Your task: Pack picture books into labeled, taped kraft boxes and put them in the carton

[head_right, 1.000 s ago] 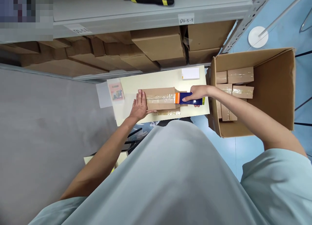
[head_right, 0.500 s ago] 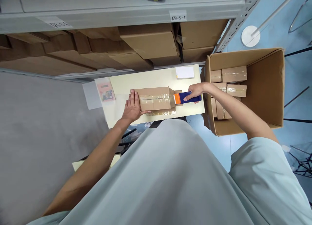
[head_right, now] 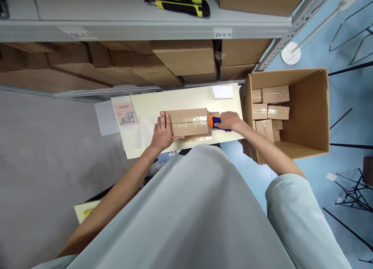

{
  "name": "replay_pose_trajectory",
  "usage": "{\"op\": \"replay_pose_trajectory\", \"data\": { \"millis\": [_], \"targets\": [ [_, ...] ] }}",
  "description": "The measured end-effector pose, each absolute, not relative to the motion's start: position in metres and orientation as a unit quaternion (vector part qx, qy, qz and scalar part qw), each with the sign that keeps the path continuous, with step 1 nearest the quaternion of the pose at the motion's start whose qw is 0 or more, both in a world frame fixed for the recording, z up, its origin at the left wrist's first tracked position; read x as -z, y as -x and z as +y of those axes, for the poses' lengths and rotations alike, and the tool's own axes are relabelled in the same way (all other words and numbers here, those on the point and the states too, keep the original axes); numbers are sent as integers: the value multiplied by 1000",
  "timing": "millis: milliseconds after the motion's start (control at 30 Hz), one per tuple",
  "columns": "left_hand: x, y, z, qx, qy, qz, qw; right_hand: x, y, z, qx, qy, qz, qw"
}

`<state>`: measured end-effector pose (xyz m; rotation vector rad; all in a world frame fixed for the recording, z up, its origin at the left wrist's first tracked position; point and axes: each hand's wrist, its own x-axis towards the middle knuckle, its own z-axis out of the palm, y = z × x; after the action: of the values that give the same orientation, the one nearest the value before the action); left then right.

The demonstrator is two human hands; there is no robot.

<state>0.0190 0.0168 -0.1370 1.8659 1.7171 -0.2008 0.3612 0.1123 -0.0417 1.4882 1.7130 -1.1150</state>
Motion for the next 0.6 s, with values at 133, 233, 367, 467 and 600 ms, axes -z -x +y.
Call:
{"op": "replay_pose_trajectory", "data": {
  "millis": [133, 233, 367, 467, 600],
  "targets": [
    [140, -18, 16, 75, -708, 642, 286, 38, -332, 89, 319, -615, 651, 309],
    [141, -18, 15, 66, -715, 637, 281, 44, -317, 75, 268, -653, 638, 309],
    [140, -15, 11, 53, -720, 635, 274, 51, -303, 58, 248, -693, 609, 295],
    [134, -14, 10, 26, -720, 639, 271, 44, -302, 49, 211, -720, 615, 240],
    [114, -23, 20, -102, -722, 638, 248, 15, -311, 55, 155, -759, 607, 179]
  ]
}}
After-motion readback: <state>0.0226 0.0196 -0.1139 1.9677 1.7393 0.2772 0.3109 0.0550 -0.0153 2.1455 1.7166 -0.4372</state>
